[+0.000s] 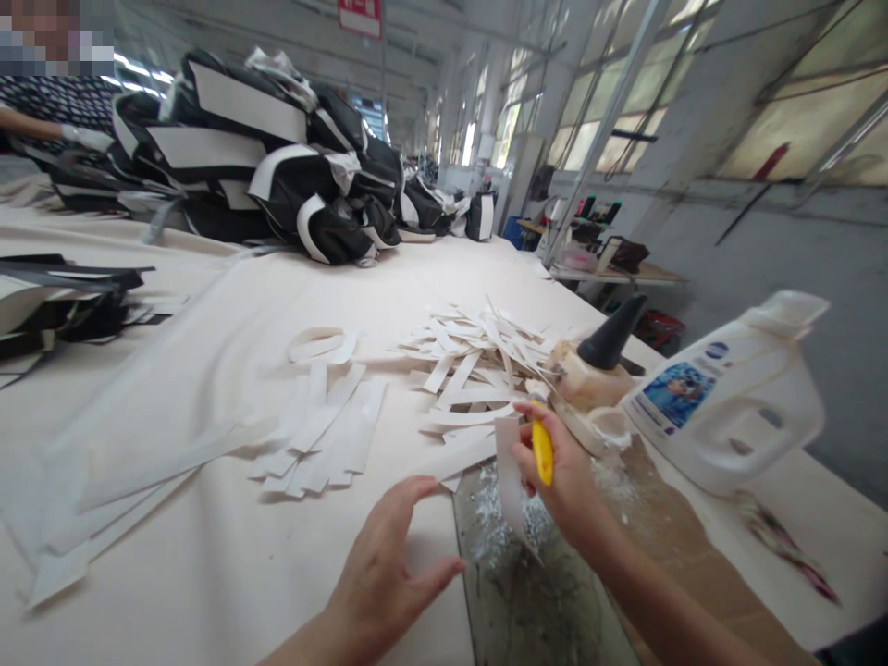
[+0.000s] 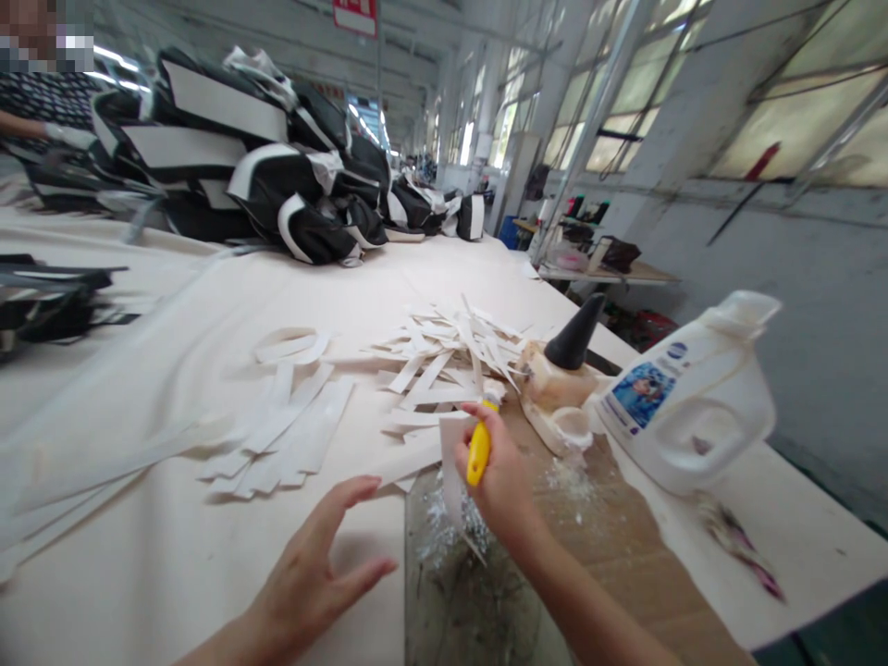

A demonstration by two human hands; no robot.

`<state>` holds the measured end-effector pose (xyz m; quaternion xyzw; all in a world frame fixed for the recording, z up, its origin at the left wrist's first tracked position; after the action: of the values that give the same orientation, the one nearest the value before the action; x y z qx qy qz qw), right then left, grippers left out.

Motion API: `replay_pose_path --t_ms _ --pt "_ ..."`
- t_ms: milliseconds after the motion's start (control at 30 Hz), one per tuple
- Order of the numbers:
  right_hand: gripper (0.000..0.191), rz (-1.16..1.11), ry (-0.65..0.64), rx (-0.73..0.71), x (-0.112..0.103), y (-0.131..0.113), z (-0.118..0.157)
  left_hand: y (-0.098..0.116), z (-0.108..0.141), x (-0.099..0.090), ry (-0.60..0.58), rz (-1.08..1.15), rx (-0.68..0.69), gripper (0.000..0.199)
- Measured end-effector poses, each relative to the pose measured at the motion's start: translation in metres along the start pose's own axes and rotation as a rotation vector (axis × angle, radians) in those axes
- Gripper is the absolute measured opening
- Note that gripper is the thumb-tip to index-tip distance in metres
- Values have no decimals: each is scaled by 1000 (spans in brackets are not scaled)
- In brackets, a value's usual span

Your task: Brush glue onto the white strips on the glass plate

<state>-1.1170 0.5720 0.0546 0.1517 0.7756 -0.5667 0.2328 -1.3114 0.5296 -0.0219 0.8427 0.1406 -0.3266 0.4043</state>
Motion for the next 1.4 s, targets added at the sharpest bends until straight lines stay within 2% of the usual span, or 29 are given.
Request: replay_pose_path --t_ms 100,267,333,433,567,633,700,767,833,900,1000,1033,1100,1167,1267,1333,1400 --pt "41 -62 125 -1 -15 2 10 6 -1 9 -69 -57 22 64" --pt "34 152 303 -231 -21 -38 28 18 -2 13 -76 -133 105 70" --pt "35 128 316 -279 -15 -48 31 20 -2 13 -64 -159 125 69" --pt "36 -50 240 -186 -1 -38 29 20 -3 12 -44 -191 143 55" --pt "37 -154 168 10 4 3 28 18 -4 16 -80 -219 144 39" --pt "38 -19 154 23 -8 20 30 13 -6 21 -181 -219 48 33" --pt "39 219 149 -26 -25 27 32 7 -7 27 -303 -206 -78 27" --pt "38 423 123 -90 -38 25 35 3 -7 30 -396 -193 -180 22" --pt "32 468 70 -124 -41 16 37 1 -7 32 -447 -187 -235 20" --pt "25 366 -25 -83 -33 8 36 0 -7 32 -475 -183 -259 18" --pt "21 172 -221 74 -2 9 32 -1 -6 34 -498 -179 -271 17" --pt "20 152 -258 113 6 13 30 -2 -6 34 -503 -181 -277 17" --pt "23 179 -243 150 9 25 24 -3 -5 35 -514 -186 -285 17" --pt "29 249 -141 167 -6 42 16 -4 -4 35 -520 -186 -289 17" --pt "35 369 -5 192 -46 60 6 -4 -3 36 -517 -174 -296 17" --pt "35 450 54 193 -69 58 3 -5 -3 36 -508 -167 -303 17" --pt "34 509 164 152 -83 43 7 -6 -4 37 -503 -164 -300 17"
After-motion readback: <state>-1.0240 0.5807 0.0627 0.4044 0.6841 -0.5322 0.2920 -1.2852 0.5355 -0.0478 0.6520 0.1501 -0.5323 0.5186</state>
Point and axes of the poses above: each hand's wrist, its own z-axis away from the middle knuckle, its own x-axis out of the palm, y = z × x, the point moved 6 cm from there along -z, towards the middle knuckle, and after that the axes turned 15 degrees about -y, right-handed, at the moved point
